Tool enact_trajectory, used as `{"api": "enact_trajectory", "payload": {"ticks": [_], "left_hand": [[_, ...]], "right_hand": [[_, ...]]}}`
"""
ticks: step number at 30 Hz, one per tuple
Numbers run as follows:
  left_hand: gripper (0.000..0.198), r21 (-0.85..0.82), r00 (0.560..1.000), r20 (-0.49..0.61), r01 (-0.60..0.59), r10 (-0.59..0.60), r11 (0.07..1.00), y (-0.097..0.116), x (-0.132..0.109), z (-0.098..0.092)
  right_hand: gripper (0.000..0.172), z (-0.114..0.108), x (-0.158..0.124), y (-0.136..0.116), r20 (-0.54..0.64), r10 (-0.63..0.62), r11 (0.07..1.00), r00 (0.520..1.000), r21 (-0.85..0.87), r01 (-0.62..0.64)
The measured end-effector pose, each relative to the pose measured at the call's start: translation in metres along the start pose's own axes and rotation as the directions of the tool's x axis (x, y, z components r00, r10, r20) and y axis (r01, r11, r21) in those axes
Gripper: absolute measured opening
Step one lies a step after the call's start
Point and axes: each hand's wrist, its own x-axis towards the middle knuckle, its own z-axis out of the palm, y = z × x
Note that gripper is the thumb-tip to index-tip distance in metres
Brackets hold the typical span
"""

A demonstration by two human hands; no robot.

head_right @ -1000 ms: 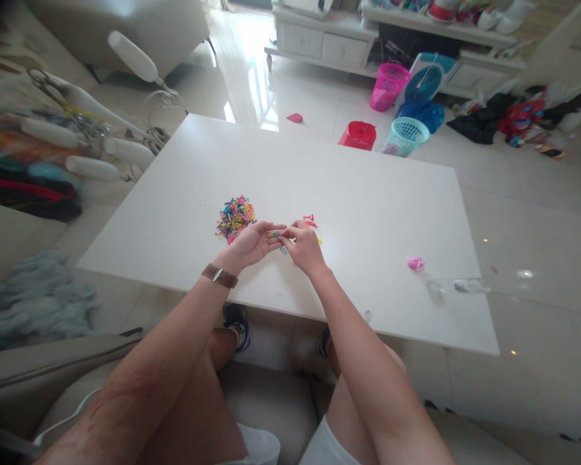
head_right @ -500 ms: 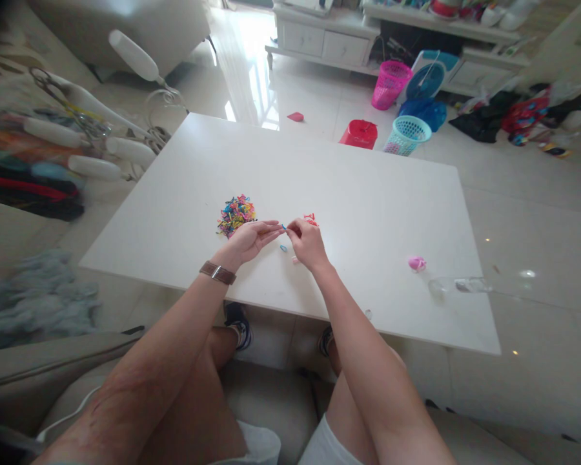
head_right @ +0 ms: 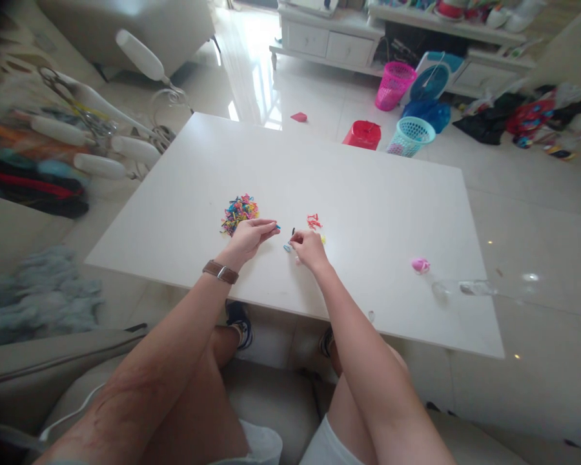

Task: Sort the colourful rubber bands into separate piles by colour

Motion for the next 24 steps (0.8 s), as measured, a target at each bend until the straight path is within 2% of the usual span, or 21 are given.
{"api": "enact_trajectory", "payload": {"ticks": [2,6,10,13,15,19,21,24], "left_hand": [[0.013,0.001,1.0,0.007,0.003,-0.003,1.0,0.0,0.0,0.0],[0.013,0.001,1.0,0.024,0.018,-0.018,1.0,0.001,-0.003,0.001],[0.011,0.014,0.999,0.03,0.024,-0.024,1.0,0.003,-0.004,0.001],[0.013,0.01,0.999,0.031,0.026,-0.026,1.0,0.003,-0.004,-0.001],[0.015,0.006,0.999,0.036,0.026,-0.026,1.0,0.003,-0.004,-0.001],[0.011,0.031,0.996,0.093,0.016,-0.019,0.999,-0.001,-0.004,0.0],[0.01,0.052,0.992,0.129,0.003,-0.01,0.999,-0.004,-0.004,0.0],[0.011,0.082,0.988,0.156,-0.01,-0.003,0.997,-0.009,-0.004,0.001]], "right_hand": [[0.009,0.007,0.002,0.005,0.015,-0.004,0.996,1.0,-0.09,0.005],[0.009,0.018,0.007,0.011,0.025,-0.091,0.955,0.996,-0.28,0.094],[0.006,0.019,0.007,0.011,0.026,-0.086,0.951,0.996,-0.294,0.09],[0.005,0.011,0.005,0.002,-0.06,-0.084,0.978,0.995,-0.197,0.07],[0.01,0.004,0.004,-0.006,-0.107,-0.079,0.996,0.991,-0.038,0.075],[0.022,-0.004,0.0,-0.019,-0.049,-0.088,0.945,0.995,0.311,0.099],[0.027,-0.004,-0.001,-0.02,-0.024,-0.112,0.932,0.993,0.344,0.113],[0.026,-0.002,-0.003,-0.017,-0.033,-0.1,0.945,0.994,0.309,0.106]]}}
